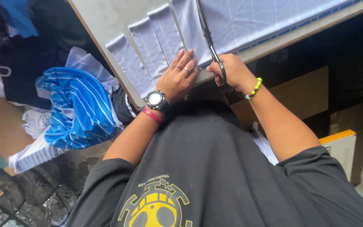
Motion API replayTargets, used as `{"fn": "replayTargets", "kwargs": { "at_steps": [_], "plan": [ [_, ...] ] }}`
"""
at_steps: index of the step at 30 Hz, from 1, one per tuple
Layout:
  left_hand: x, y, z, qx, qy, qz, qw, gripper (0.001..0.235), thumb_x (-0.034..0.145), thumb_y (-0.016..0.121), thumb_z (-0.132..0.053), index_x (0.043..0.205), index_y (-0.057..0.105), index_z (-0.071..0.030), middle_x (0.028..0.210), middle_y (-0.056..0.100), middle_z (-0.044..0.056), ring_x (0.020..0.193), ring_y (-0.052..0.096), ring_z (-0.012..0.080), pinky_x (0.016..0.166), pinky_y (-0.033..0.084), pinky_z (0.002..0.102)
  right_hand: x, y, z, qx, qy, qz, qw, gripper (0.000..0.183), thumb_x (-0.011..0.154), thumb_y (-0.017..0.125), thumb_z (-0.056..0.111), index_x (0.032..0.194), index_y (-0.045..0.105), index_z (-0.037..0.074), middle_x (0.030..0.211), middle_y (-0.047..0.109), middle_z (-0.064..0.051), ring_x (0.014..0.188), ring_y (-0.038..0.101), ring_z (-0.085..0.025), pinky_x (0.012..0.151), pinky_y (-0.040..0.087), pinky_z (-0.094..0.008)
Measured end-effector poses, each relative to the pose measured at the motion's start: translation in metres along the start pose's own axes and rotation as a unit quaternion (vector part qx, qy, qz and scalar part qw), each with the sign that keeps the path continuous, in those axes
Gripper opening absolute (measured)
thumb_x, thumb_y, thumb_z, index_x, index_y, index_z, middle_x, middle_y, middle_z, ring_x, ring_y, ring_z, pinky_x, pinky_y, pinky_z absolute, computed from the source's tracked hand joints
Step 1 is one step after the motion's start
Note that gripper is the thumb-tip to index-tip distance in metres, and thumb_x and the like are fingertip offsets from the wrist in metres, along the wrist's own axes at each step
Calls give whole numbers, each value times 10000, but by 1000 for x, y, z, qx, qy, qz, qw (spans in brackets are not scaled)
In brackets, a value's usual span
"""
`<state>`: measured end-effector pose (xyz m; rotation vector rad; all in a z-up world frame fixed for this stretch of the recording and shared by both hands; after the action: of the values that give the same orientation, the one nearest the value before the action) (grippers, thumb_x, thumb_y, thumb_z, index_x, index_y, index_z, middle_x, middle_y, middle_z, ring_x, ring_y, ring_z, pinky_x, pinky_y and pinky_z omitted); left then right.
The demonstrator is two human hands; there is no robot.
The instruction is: Cutting multiple strips of light blue fabric from a folded piece using large fabric scissors
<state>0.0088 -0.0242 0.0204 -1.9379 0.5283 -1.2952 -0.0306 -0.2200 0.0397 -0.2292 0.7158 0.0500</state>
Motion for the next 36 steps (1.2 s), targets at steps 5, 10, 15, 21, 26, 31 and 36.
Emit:
{"fn": "replayTargets", "kwargs": {
  "at_steps": [5, 10, 15, 21, 26, 31, 36],
  "plan": [
    [-6, 4, 2, 17, 11, 1, 1000, 156, 1012, 563, -100, 978, 690, -16, 1080, 689, 152, 1197, 653, 374, 1089, 508, 496, -8, 1, 13, 23, -4, -4, 1000, 273, 933, 646, 142, 685, 620, 31, 505, 580, -117, 468, 638, -202, 460, 572, -309],
    [-9, 2, -6, 71, 10, 5, 997, 157, 1001, 537, -85, 975, 684, -35, 1079, 684, 143, 1181, 666, 368, 1106, 498, 531, -52, -45, -4, -85, -136, 49, 986, 373, 949, 665, 278, 616, 623, 115, 491, 623, -65, 551, 681, -208, 612, 519, -315],
    [9, 0, -16, 153, 16, 56, 986, 111, 966, 594, -129, 942, 694, -87, 1048, 685, 122, 1150, 673, 343, 1143, 437, 579, -114, -109, -69, -98, 21, 92, 991, 313, 868, 719, 209, 621, 639, 34, 458, 636, -135, 499, 671, -244, 552, 498, -346],
    [39, 4, -41, 96, -74, 90, 989, 150, 979, 573, 35, 1015, 705, -27, 1171, 646, 143, 1303, 603, 365, 1225, 303, 635, -158, -129, -130, -87, 161, 99, 978, 301, 863, 698, 227, 632, 552, 99, 582, 646, -39, 564, 645, -167, 613, 475, -285],
    [35, 36, -31, -2, -62, 75, 995, 115, 1023, 591, 82, 1104, 667, 50, 1193, 650, 203, 1257, 603, 422, 1152, 451, 565, -141, -111, -133, -87, 96, 122, 984, 262, 875, 647, 258, 666, 571, 118, 644, 605, -12, 637, 559, -148, 696, 449, -301],
    [33, 39, -29, -39, -44, 61, 996, 143, 1039, 562, 98, 1096, 688, 65, 1196, 668, 208, 1240, 622, 399, 1160, 446, 532, -120, -83, -125, -141, 53, 124, 981, 228, 921, 631, 296, 769, 600, 128, 725, 606, 21, 721, 543, -125, 736, 441, -298],
    [31, 39, -26, -36, -51, 67, 996, 189, 1032, 537, 131, 1135, 686, 76, 1199, 662, 192, 1265, 608, 390, 1166, 445, 532, -110, -59, -92, -145, 132, 97, 976, 197, 877, 624, 287, 797, 617, 107, 764, 649, -7, 738, 580, -153, 719, 438, -313]
  ]
}}
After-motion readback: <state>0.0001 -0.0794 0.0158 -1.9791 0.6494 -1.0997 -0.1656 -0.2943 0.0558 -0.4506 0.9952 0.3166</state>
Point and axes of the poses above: each hand's wrist, its own x-axis towards the middle knuckle, its own y-axis out of the palm, z = x × y, the point moved 2 cm from there along x, towards the middle knuckle
